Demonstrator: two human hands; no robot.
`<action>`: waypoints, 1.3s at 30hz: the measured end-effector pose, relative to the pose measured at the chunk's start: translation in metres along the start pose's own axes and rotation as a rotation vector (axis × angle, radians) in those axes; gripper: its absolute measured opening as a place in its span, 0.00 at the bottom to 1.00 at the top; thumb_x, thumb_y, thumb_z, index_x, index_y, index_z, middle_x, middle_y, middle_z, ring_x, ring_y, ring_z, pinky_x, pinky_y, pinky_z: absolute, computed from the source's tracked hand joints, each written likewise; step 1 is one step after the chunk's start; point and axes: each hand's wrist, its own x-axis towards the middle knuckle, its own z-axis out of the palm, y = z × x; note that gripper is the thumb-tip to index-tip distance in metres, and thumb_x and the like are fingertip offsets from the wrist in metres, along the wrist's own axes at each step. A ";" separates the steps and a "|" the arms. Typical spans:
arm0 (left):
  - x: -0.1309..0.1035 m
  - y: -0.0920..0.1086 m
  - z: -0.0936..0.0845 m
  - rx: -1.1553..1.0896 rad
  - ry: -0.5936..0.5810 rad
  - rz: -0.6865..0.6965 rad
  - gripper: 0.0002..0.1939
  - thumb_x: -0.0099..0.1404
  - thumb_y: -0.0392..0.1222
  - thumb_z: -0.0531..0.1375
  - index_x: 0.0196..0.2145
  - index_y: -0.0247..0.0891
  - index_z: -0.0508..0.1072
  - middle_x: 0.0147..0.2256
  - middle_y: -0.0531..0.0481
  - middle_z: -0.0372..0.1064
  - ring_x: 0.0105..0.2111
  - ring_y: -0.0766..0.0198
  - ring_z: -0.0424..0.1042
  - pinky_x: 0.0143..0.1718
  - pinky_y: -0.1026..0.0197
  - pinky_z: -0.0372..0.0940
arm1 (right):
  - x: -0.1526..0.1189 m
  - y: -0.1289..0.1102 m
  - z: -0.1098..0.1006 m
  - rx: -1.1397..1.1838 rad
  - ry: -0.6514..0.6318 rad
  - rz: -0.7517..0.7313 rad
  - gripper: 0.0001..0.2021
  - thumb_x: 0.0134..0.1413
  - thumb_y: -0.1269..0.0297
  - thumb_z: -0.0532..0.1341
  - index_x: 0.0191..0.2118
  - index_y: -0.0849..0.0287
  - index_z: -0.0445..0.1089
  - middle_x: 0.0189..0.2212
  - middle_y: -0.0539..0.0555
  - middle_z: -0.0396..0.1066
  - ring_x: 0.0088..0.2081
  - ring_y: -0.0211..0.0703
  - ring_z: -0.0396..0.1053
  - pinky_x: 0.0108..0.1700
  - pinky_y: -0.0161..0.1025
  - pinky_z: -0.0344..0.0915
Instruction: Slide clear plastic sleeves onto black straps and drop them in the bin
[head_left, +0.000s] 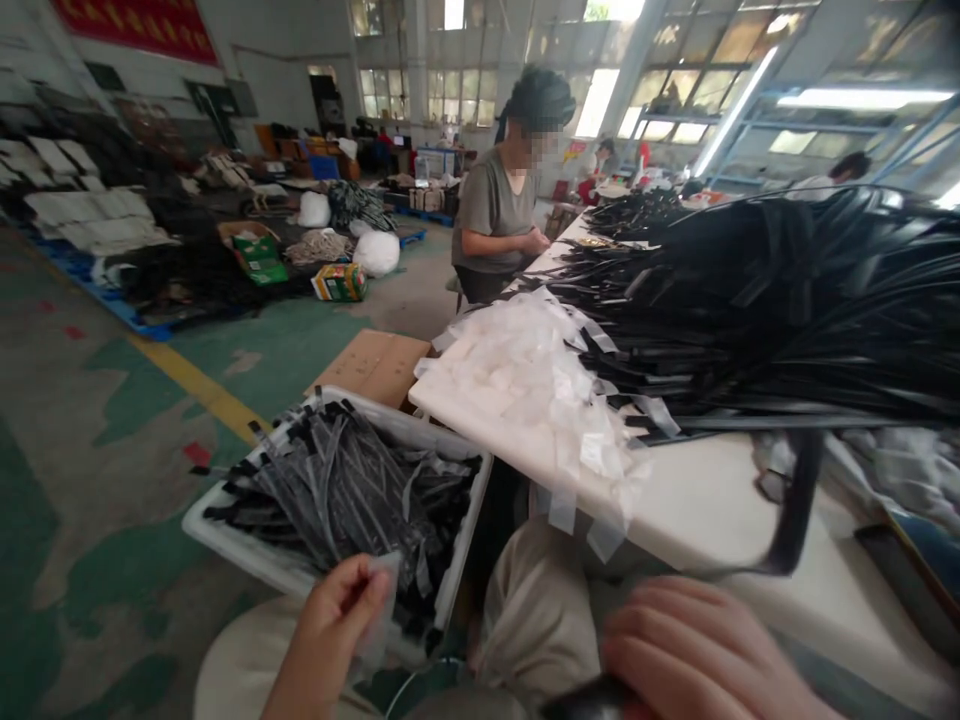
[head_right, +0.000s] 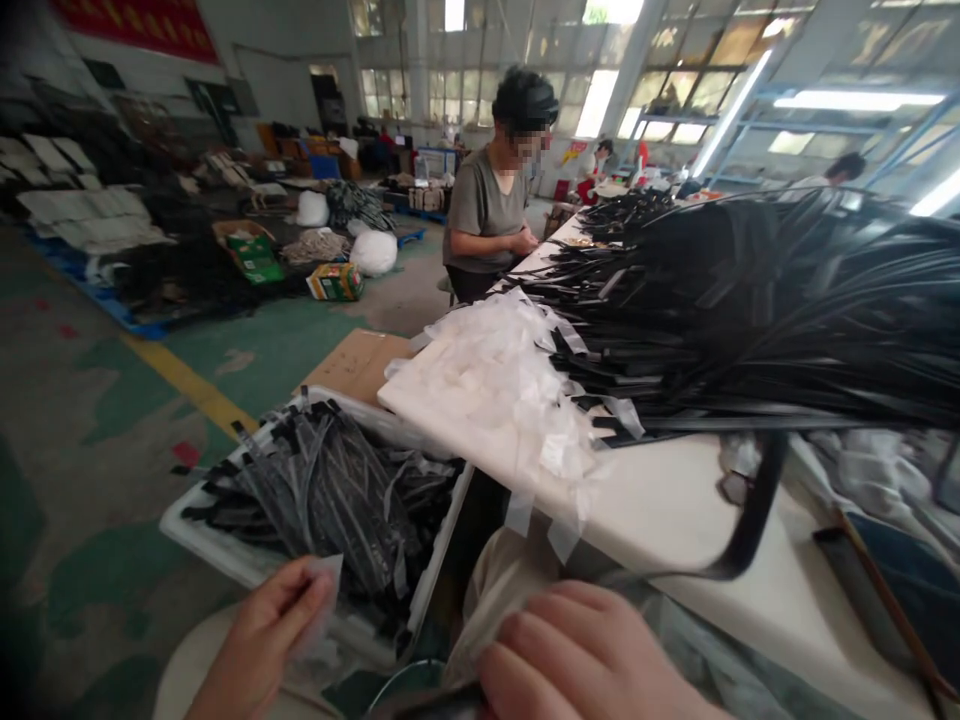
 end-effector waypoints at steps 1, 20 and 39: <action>-0.002 -0.001 0.003 -0.019 0.007 -0.021 0.26 0.45 0.59 0.73 0.36 0.39 0.77 0.28 0.55 0.70 0.29 0.66 0.66 0.31 0.69 0.63 | 0.012 -0.010 0.016 0.045 -0.110 -0.056 0.13 0.70 0.62 0.50 0.34 0.54 0.68 0.21 0.49 0.70 0.23 0.40 0.68 0.29 0.38 0.63; -0.015 -0.005 0.016 0.080 -0.057 -0.044 0.24 0.53 0.62 0.66 0.33 0.36 0.76 0.20 0.59 0.58 0.20 0.70 0.53 0.20 0.68 0.49 | 0.060 -0.004 0.084 0.300 -0.635 0.361 0.08 0.66 0.67 0.54 0.37 0.59 0.69 0.30 0.54 0.75 0.33 0.45 0.74 0.32 0.35 0.56; -0.015 0.003 0.013 0.084 -0.159 0.035 0.25 0.57 0.62 0.64 0.21 0.36 0.67 0.23 0.60 0.49 0.18 0.74 0.46 0.18 0.68 0.42 | 0.081 -0.003 0.097 0.386 -0.644 0.340 0.08 0.64 0.65 0.56 0.34 0.59 0.70 0.31 0.54 0.76 0.34 0.44 0.73 0.33 0.34 0.59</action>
